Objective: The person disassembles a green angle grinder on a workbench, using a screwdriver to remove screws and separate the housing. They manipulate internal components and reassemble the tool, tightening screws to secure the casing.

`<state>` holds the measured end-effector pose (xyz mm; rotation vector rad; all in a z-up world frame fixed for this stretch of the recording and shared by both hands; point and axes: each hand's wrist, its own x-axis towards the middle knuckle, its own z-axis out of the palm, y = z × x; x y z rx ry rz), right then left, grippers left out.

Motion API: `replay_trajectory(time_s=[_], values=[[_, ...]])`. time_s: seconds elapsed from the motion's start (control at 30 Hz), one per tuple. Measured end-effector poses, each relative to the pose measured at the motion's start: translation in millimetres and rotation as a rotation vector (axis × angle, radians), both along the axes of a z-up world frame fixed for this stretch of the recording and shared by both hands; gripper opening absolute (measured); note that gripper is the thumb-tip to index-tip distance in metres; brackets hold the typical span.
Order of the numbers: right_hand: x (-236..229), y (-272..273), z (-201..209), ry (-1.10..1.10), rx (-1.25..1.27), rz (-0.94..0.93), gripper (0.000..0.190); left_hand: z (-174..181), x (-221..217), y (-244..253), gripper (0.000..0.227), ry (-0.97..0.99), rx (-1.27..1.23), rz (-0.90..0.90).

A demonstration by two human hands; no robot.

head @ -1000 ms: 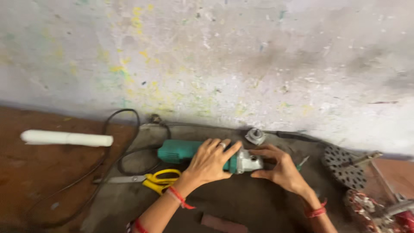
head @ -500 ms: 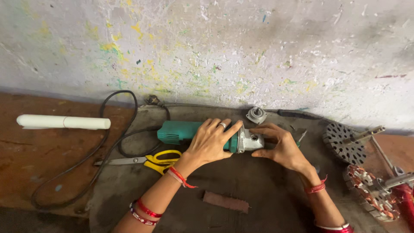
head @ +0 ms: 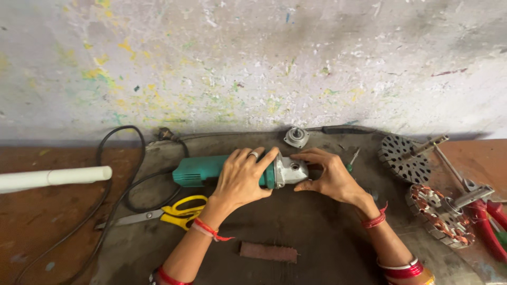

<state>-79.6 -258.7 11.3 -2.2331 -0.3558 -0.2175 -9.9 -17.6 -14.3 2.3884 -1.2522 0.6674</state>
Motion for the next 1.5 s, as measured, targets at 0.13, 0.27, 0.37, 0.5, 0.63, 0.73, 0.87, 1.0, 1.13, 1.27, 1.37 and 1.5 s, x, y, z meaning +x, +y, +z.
replay_trajectory(time_s=[0.13,0.27,0.37,0.5,0.63,0.73,0.87,1.0,1.13,1.27,1.37,1.5], values=[[1,-1,-1,0.012,0.007,0.005,0.073,1,-1,1,0.099,0.008,0.014,-0.002],[2,-3,-2,0.051,0.017,-0.003,0.074,-1,-2,0,0.099,0.000,0.013,0.000],[3,-1,-3,0.068,0.027,-0.008,0.076,-2,-1,1,0.099,-0.007,0.019,0.001],[2,-1,-3,0.055,-0.008,-0.021,0.074,-4,0,-1,0.099,-0.013,0.031,0.008],[0,-1,-4,0.014,-0.009,-0.004,0.071,-8,-3,0,0.100,-0.022,0.028,0.015],[0,0,-2,0.031,-0.025,-0.048,0.070,-9,-1,-1,0.103,-0.041,0.019,0.015],[-1,1,-3,-0.026,-0.041,-0.030,0.067,-13,-1,0,0.099,-0.107,-0.016,0.005],[2,-1,-9,-0.034,0.039,-0.003,0.063,-6,1,-2,0.095,-0.044,-0.088,-0.003],[4,-4,-15,0.011,0.133,0.006,0.058,9,9,0,0.090,0.192,-0.062,-0.008],[12,-6,-15,0.136,0.091,-0.093,0.055,27,28,1,0.088,0.351,0.004,-0.007],[23,-8,-20,0.072,0.030,-0.119,0.052,29,35,1,0.080,0.334,-0.134,-0.020],[34,-9,-27,0.001,0.008,-0.096,0.051,24,36,2,0.084,0.285,-0.122,0.037]])
